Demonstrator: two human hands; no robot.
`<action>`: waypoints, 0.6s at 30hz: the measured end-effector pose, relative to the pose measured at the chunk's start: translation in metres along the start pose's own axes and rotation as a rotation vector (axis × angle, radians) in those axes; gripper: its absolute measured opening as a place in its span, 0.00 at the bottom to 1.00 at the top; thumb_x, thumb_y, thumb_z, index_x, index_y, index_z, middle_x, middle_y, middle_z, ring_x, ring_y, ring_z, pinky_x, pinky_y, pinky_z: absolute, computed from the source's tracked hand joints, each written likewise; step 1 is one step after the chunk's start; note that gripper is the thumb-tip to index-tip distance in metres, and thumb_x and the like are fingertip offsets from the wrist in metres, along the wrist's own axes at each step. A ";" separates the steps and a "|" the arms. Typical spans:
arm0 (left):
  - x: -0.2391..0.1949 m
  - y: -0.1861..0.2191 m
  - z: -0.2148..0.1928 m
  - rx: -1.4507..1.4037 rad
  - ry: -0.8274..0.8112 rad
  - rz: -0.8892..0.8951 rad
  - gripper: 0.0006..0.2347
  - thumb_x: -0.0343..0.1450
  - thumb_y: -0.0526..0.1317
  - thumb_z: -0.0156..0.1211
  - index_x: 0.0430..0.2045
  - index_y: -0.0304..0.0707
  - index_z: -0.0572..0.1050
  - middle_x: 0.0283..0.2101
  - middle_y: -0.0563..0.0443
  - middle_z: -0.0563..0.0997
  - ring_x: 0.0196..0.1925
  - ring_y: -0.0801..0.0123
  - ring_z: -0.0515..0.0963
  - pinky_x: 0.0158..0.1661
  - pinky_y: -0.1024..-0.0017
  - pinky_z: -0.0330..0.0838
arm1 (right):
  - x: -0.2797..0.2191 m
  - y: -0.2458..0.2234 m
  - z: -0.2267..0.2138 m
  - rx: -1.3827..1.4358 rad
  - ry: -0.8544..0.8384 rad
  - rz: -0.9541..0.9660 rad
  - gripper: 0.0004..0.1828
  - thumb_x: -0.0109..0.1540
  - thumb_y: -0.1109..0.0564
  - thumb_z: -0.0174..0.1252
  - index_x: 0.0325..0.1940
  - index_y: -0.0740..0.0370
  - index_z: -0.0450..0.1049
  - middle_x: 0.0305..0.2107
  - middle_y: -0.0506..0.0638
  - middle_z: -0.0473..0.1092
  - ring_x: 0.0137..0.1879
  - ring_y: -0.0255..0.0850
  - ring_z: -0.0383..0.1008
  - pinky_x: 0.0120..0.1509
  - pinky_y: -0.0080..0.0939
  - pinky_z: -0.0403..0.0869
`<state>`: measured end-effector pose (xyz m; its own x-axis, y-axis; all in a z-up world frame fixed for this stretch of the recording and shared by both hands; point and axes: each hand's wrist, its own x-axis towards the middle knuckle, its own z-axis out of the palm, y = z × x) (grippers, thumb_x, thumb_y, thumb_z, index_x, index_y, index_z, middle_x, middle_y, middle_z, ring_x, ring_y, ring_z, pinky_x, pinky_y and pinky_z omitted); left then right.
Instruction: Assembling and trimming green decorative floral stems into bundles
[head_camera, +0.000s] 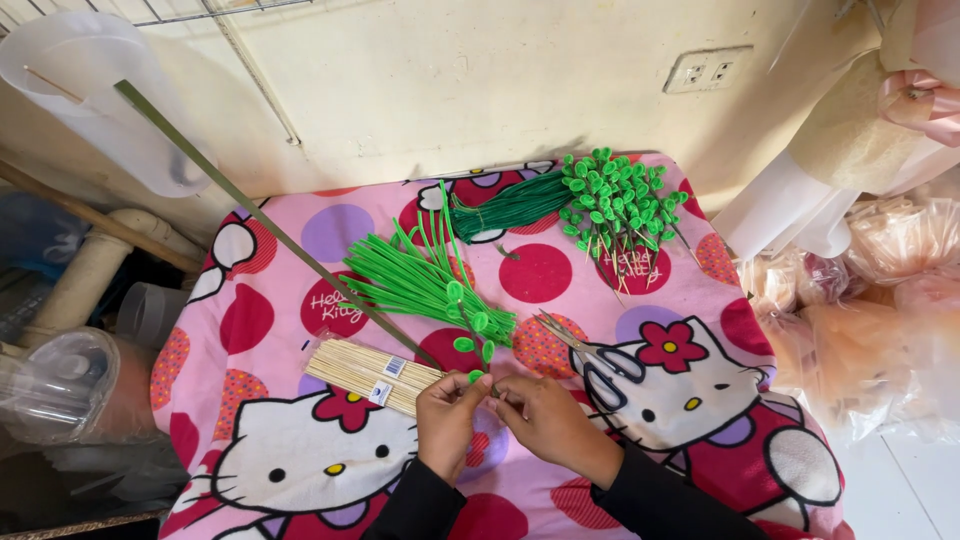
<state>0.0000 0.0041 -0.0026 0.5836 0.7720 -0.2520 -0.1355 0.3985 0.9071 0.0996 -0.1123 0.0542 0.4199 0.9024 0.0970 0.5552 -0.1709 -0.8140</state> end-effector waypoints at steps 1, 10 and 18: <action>0.000 0.002 0.001 -0.001 0.001 0.000 0.08 0.66 0.26 0.72 0.16 0.32 0.80 0.18 0.51 0.79 0.22 0.75 0.75 0.28 0.77 0.70 | 0.000 0.001 0.001 -0.001 -0.001 0.000 0.12 0.64 0.57 0.60 0.26 0.54 0.70 0.14 0.44 0.67 0.21 0.38 0.66 0.31 0.44 0.63; -0.002 0.011 0.004 -0.051 0.058 -0.029 0.04 0.67 0.30 0.70 0.23 0.28 0.81 0.23 0.40 0.85 0.26 0.66 0.82 0.36 0.71 0.77 | 0.001 0.013 0.001 -0.035 0.043 0.082 0.08 0.61 0.56 0.61 0.26 0.53 0.74 0.16 0.44 0.74 0.23 0.38 0.75 0.32 0.42 0.68; 0.002 0.000 -0.001 -0.178 -0.125 -0.031 0.08 0.69 0.31 0.67 0.41 0.30 0.81 0.30 0.50 0.81 0.27 0.75 0.77 0.30 0.78 0.71 | 0.001 0.005 -0.002 0.051 0.046 -0.076 0.13 0.66 0.56 0.56 0.26 0.54 0.74 0.21 0.43 0.76 0.28 0.39 0.77 0.39 0.41 0.73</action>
<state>0.0007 0.0063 -0.0036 0.6832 0.6947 -0.2252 -0.2484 0.5110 0.8229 0.1044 -0.1134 0.0512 0.4110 0.8927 0.1849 0.5497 -0.0809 -0.8314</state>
